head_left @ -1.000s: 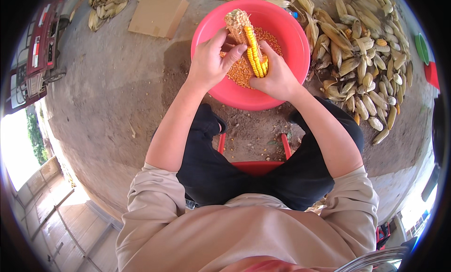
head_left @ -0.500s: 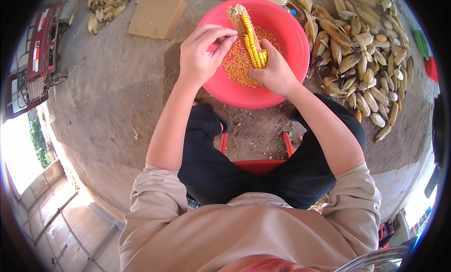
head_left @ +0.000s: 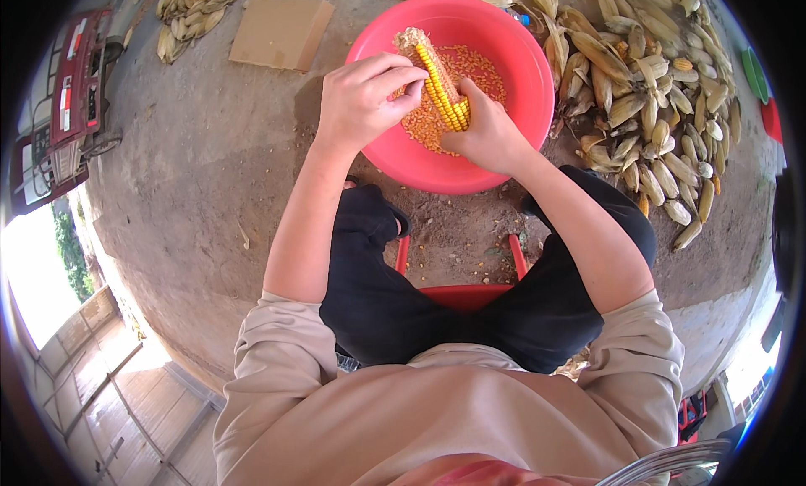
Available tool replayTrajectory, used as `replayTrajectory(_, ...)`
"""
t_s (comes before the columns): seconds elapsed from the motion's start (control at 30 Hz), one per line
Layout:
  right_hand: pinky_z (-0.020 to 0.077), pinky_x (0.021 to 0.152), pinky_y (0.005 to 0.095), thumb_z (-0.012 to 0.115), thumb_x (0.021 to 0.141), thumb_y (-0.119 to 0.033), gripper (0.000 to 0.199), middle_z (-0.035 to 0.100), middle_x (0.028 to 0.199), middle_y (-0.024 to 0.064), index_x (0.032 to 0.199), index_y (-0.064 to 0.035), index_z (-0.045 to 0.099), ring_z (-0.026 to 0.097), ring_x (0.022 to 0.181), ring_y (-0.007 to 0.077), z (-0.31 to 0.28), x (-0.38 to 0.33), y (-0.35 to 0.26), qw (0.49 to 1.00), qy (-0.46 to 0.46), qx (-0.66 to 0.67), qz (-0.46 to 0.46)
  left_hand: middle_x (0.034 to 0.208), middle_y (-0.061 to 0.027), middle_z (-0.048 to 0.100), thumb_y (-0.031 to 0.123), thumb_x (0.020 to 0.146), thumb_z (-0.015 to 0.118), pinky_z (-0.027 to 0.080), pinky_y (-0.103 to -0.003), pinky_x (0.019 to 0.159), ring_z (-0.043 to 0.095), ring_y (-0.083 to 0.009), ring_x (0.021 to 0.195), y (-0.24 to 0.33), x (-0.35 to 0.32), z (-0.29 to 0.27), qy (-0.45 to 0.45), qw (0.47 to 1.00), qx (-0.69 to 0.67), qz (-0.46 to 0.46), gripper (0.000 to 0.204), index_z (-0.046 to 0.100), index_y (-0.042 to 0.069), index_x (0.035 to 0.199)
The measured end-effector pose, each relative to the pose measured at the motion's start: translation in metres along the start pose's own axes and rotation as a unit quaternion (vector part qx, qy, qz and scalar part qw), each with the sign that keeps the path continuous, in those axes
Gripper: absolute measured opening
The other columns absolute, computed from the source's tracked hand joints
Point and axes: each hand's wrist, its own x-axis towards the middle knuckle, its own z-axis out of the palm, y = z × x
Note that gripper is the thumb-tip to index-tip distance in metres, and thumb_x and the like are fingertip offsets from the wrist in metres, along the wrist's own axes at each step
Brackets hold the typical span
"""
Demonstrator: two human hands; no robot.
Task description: The person sits on a red stool and shucks corn cobs by hand, removing kernels into a pink basin. They peel back the husks and pull the kernels off the cob, collecting them in the basin while discarding the husks and cobs onto the floor.
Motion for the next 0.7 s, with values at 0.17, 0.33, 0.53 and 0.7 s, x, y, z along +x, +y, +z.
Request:
replayTrajectory(0.17, 0.0508, 0.089, 0.0488, 0.075, 0.07, -0.023, 0.068, 0.066, 0.102, 0.0312, 0.127, 0.0018, 0.047, 0.065, 0.101, 0.0459, -0.004, 0.001, -0.002, 0.999, -0.016, -0.033, 0.009, 0.085, -0.0002, 0.071, 0.004, 0.072, 0.078, 0.055, -0.026, 0.062, 0.069, -0.0135, 0.071, -0.001, -0.005, 0.003, -0.011, 0.998, -0.038, -0.057, 0.015, 0.074, 0.009, 0.086)
replayTrajectory(0.33, 0.053, 0.082, 0.0442, 0.073, 0.07, -0.02, 0.066, 0.065, 0.092, 0.0255, 0.125, 0.0034, 0.046, 0.067, 0.09, 0.04, -0.002, 0.001, -0.002, 0.999, -0.03, 0.011, -0.001, 0.084, -0.0033, 0.07, 0.002, 0.075, 0.075, 0.054, -0.025, 0.067, 0.067, -0.0116, 0.073, 0.004, -0.003, 0.004, -0.023, 0.985, -0.112, -0.133, 0.013, 0.073, 0.006, 0.087)
replayTrajectory(0.53, 0.0481, 0.053, 0.0323, 0.069, 0.072, -0.011, 0.061, 0.057, 0.079, 0.0088, 0.127, 0.0012, 0.045, 0.059, 0.061, 0.0175, -0.003, 0.002, -0.009, 0.964, -0.118, 0.232, 0.052, 0.087, -0.0048, 0.068, 0.001, 0.078, 0.074, 0.054, -0.025, 0.07, 0.066, -0.0115, 0.077, -0.001, -0.005, 0.003, 0.022, 0.959, -0.229, -0.167, 0.01, 0.07, 0.001, 0.088)
replayTrajectory(0.7, 0.0416, 0.043, 0.0279, 0.066, 0.074, -0.006, 0.064, 0.053, 0.076, 0.0048, 0.133, 0.0013, 0.041, 0.053, 0.051, 0.0123, 0.001, 0.001, -0.008, 0.935, -0.14, 0.32, 0.068, 0.089, -0.0046, 0.067, -0.001, 0.078, 0.074, 0.055, -0.025, 0.071, 0.066, -0.0111, 0.079, 0.004, -0.005, 0.005, 0.033, 0.958, -0.225, -0.176, 0.011, 0.07, 0.0, 0.088)
